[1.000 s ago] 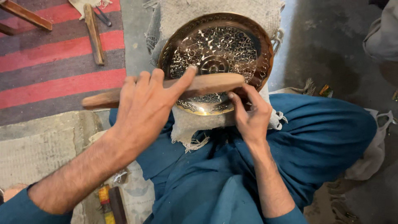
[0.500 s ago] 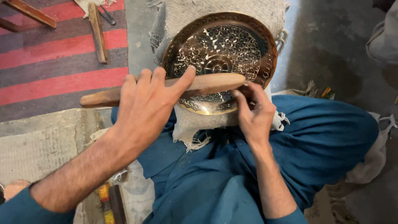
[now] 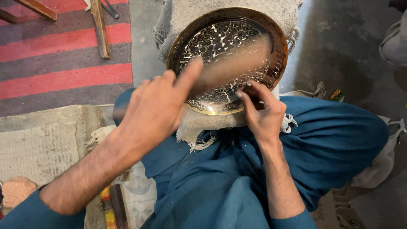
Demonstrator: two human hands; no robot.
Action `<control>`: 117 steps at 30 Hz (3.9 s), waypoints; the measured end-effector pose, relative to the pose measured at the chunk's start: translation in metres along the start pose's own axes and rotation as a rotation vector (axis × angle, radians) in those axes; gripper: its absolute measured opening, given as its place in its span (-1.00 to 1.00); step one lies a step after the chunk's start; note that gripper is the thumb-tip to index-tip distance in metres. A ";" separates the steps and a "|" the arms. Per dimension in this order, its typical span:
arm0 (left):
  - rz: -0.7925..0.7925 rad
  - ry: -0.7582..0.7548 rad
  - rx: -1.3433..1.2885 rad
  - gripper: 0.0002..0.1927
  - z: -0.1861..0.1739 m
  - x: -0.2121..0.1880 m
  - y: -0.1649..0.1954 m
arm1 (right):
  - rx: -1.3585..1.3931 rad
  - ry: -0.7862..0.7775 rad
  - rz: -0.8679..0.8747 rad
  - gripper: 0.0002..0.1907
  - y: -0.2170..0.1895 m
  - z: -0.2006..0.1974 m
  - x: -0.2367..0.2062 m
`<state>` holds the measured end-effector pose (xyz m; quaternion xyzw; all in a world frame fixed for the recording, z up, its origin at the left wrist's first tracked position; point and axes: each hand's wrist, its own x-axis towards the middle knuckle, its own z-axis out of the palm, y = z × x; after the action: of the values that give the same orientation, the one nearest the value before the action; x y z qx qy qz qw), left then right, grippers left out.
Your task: The person sits cross-legged on the floor with an ornate brass tray resting on a cloth pad on their lap. They repeatedly strike the tray's embossed surface with a wooden mallet, rotating the tray between strikes, and briefly set the mallet down to reposition the tray before resuming hammering.
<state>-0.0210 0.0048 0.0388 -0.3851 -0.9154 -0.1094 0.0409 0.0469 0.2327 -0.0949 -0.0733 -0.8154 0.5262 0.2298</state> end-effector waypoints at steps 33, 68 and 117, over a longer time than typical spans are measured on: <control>-0.014 0.035 0.174 -0.24 0.007 -0.007 -0.002 | -0.018 0.003 0.027 -0.71 -0.003 -0.002 0.000; -0.119 -0.038 -0.127 -0.24 -0.001 -0.008 0.000 | 0.071 -0.019 0.020 -0.76 -0.001 -0.004 0.001; -0.007 0.118 0.218 -0.25 0.011 -0.009 0.008 | 0.056 -0.035 0.033 -0.80 -0.002 -0.005 0.001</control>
<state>-0.0089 0.0072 0.0278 -0.3681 -0.9193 -0.0318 0.1358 0.0489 0.2364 -0.0916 -0.0713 -0.8028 0.5540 0.2087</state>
